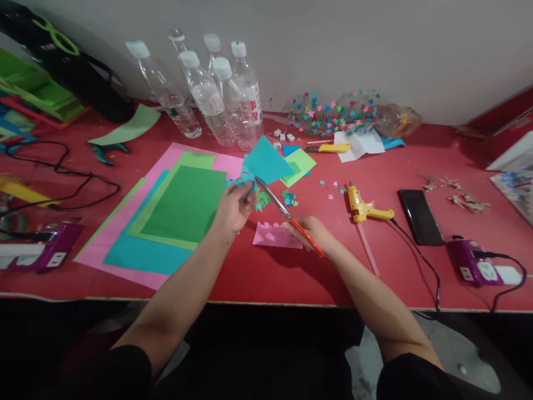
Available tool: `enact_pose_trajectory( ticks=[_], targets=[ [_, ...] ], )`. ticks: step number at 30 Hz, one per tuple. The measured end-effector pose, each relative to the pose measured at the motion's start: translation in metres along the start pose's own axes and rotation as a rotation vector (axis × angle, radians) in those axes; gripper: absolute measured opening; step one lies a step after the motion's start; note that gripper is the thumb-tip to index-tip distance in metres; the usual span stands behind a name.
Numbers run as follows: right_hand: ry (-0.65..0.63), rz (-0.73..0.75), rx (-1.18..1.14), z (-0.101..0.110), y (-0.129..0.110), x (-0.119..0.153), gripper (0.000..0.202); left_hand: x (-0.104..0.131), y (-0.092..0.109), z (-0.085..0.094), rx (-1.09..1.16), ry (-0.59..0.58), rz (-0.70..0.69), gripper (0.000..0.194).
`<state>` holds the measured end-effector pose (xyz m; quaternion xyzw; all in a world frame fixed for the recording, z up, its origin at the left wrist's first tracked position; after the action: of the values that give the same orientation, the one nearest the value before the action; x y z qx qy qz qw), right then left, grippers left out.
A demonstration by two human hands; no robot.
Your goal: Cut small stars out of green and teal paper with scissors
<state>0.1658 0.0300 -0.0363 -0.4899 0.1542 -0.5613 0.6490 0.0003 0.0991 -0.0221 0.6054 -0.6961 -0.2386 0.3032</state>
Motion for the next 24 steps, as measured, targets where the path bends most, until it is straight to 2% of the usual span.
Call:
enact_pose_trajectory(
  ticks=[4,7,11,15,19,24],
  targets=[
    [-0.042,-0.047,-0.005,-0.001,0.002,0.001,0.046,0.001,0.013,0.005,-0.183,0.063,-0.184,0.027],
    [-0.082,-0.058,0.031,0.0,0.001,0.003,0.045,0.002,0.017,0.009,-0.251,0.089,-0.244,0.026],
    [-0.108,0.013,0.079,0.002,-0.004,0.007,0.043,0.004,0.021,0.012,-0.29,0.125,-0.259,0.019],
    [-0.094,0.067,0.139,0.005,-0.009,0.009,0.043,0.004,0.026,0.009,-0.325,0.076,-0.257,0.011],
    [-0.094,0.046,0.157,0.009,-0.014,0.012,0.044,0.001,0.025,0.007,-0.338,0.005,-0.194,0.012],
    [-0.113,0.015,0.125,0.011,-0.012,0.013,0.044,-0.001,0.025,0.007,-0.344,-0.016,-0.178,0.011]
  ],
)
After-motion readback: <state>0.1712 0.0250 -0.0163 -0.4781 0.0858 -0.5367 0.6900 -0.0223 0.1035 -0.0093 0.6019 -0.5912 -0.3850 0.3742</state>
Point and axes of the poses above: each hand's wrist, its own x-axis away from the middle knuckle, its own z-axis out of the back of the hand, y = z × x, the point moved 8 cm from there along -x, towards the middle knuckle, and after that the axes turned 7 degrees about x, right-handed, at the moved point
